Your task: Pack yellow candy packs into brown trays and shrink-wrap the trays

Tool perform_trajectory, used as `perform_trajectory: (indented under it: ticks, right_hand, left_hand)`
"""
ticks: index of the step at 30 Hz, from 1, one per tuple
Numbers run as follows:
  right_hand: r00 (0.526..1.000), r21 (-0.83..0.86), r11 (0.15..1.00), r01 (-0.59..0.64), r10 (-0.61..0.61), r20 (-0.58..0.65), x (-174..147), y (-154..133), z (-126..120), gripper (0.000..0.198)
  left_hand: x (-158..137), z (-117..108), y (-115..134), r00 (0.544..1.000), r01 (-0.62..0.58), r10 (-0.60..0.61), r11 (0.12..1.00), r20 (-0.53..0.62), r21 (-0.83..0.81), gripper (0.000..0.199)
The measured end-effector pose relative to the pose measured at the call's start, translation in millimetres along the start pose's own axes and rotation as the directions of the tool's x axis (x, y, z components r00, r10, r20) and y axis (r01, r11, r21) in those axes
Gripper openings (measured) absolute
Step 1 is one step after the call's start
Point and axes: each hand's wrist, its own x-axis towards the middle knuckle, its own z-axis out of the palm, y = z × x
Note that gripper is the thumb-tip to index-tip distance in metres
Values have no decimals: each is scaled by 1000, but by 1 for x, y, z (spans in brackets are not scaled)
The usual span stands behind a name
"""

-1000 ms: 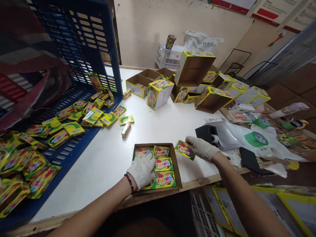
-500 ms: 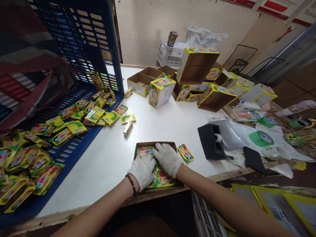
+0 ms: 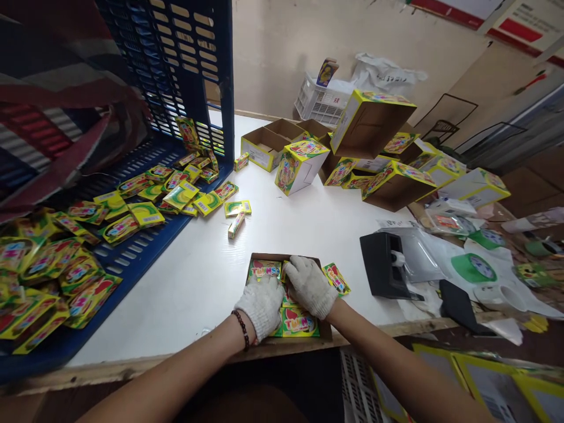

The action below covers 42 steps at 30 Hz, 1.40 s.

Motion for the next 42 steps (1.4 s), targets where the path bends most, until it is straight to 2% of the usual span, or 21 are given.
perform_trajectory:
  ticks: [7,11,14,17,20,25,28,32,35,38,42]
  right_hand:
    - [995,36,998,47,-44,-87,5,-2,-27,12]
    - [997,-42,997,69,-68,21,6,-8,-28,10]
    - [991,-71,997,23,-14,132,8,-12,-17,10]
    - [982,-76,997,-13,27,185,10,-11,-12,14]
    - [983,-47,999,-11,19,184,9,-6,-20,17]
    - [995,-47,999,-17,22,97,4,-3,-37,20]
    - [989,-89,996,25,-12,147,7,-9,-34,11]
    - [962,-29,999,26,-17,273,9,-10,-24,19]
    - [937,-45,998,-40,53,346,4,-7,-23,23]
    - [886,-110,991,-80,121,448,0,-11,-21,25]
    - [822,-58,984,-170,174,542,7,-18,-17,29]
  left_hand:
    - [2,2,0,1000,-4,4,1000,9,12,37]
    - [3,2,0,1000,7,-8,1000,28,14,41]
    - [1,1,0,1000,-6,6,1000,29,5,42]
    - [0,2,-1,999,-23,23,1000,24,11,40]
    - [0,2,-1,1000,-16,16,1000,25,2,39]
    - [1,1,1,999,-6,6,1000,38,-3,37]
    - [2,3,1,1000,6,-6,1000,25,0,40]
    - [1,5,0,1000,-8,8,1000,11,-3,40]
    - [0,4,0,999,-15,15,1000,29,15,38]
    - [-1,3,-1,999,-10,9,1000,35,18,40]
    - [-1,-1,0,999,-11,10,1000,39,11,42]
